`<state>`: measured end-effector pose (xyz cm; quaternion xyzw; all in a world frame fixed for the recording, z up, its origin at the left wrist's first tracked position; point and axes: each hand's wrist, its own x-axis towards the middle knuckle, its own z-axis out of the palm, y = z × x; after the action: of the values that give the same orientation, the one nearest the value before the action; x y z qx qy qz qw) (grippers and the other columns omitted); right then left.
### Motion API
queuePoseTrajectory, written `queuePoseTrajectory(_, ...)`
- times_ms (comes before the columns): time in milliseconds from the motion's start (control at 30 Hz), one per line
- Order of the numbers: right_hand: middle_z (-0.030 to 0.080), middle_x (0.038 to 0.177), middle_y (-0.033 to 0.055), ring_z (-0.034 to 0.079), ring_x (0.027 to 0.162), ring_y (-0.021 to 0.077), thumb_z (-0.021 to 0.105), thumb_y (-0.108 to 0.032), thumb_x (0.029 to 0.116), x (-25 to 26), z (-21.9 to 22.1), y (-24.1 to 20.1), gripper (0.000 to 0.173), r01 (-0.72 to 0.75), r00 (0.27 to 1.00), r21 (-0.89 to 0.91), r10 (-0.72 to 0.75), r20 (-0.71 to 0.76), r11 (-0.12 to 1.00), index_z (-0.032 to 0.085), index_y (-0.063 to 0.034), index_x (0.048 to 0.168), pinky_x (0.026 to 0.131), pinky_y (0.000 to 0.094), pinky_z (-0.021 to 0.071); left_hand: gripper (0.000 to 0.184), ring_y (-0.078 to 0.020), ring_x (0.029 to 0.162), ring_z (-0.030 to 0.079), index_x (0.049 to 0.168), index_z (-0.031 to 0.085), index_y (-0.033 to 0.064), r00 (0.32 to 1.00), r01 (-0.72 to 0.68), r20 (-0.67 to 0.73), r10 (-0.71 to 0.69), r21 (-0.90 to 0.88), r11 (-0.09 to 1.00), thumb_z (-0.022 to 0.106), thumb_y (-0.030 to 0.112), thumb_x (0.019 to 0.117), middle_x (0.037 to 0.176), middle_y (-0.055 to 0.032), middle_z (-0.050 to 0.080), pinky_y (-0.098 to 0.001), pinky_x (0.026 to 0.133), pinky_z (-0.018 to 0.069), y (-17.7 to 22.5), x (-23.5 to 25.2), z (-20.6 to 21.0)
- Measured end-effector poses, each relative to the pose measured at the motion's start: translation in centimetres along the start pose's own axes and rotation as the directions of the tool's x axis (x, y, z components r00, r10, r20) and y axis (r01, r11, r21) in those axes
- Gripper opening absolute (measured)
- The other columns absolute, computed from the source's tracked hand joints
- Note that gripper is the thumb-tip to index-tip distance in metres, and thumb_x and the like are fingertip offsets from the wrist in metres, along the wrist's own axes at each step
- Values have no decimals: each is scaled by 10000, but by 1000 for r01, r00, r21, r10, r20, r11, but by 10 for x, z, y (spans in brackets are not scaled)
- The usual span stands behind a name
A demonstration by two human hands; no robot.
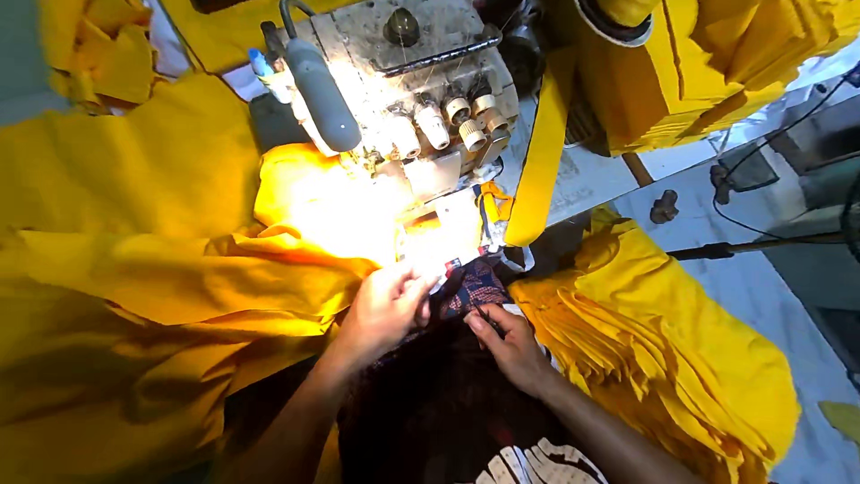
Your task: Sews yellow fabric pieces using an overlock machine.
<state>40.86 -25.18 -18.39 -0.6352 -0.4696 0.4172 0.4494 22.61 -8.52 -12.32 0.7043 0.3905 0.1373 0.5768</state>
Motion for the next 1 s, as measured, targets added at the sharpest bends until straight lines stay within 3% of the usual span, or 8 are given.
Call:
queuePoseTrajectory(67,615,778,-32,554,647,53,389,-429,1109,1,4,-6,482,-63,988,46,56,142,997,712,-82,1197,591,248,496,184,-126,580,673,984,672,57,993,115,29,-112,-230,966,582,199,1056,676,-18,678,-276,586,604,-9,-19,-11)
queuePoseTrajectory(133,605,765,-39,514,603,48,313,-419,1124,5,11,-13,535,-174,957,115,141,254,978,709,-81,1246,546,226,457,164,-145,609,693,1040,686,29,978,208,94,-188,-299,931,581,154,1052,713,-43,700,-292,615,618,-19,-29,-14)
queuePoseTrajectory(267,609,762,-20,496,581,46,371,-336,1115,14,24,-17,441,-349,903,260,249,350,900,684,-42,1214,518,207,414,159,-179,720,744,1099,670,-1,953,282,214,-217,-350,893,572,115,1052,838,-81,751,-317,683,643,-30,-36,-12)
queuePoseTrajectory(533,556,720,-12,455,534,46,557,-280,1048,20,33,-32,209,-446,879,422,298,372,789,594,-75,1022,475,200,364,135,-197,734,753,1085,649,-9,956,252,252,-149,-447,858,574,96,1046,861,-105,754,-325,673,648,-33,-43,-4)
queuePoseTrajectory(1000,605,760,9,482,539,43,551,-264,1059,15,38,-39,204,-376,911,458,230,342,806,585,-64,1043,469,195,380,136,-187,709,750,1059,634,-15,971,217,201,-131,-504,836,546,89,1058,833,-99,749,-312,649,647,-29,-48,2)
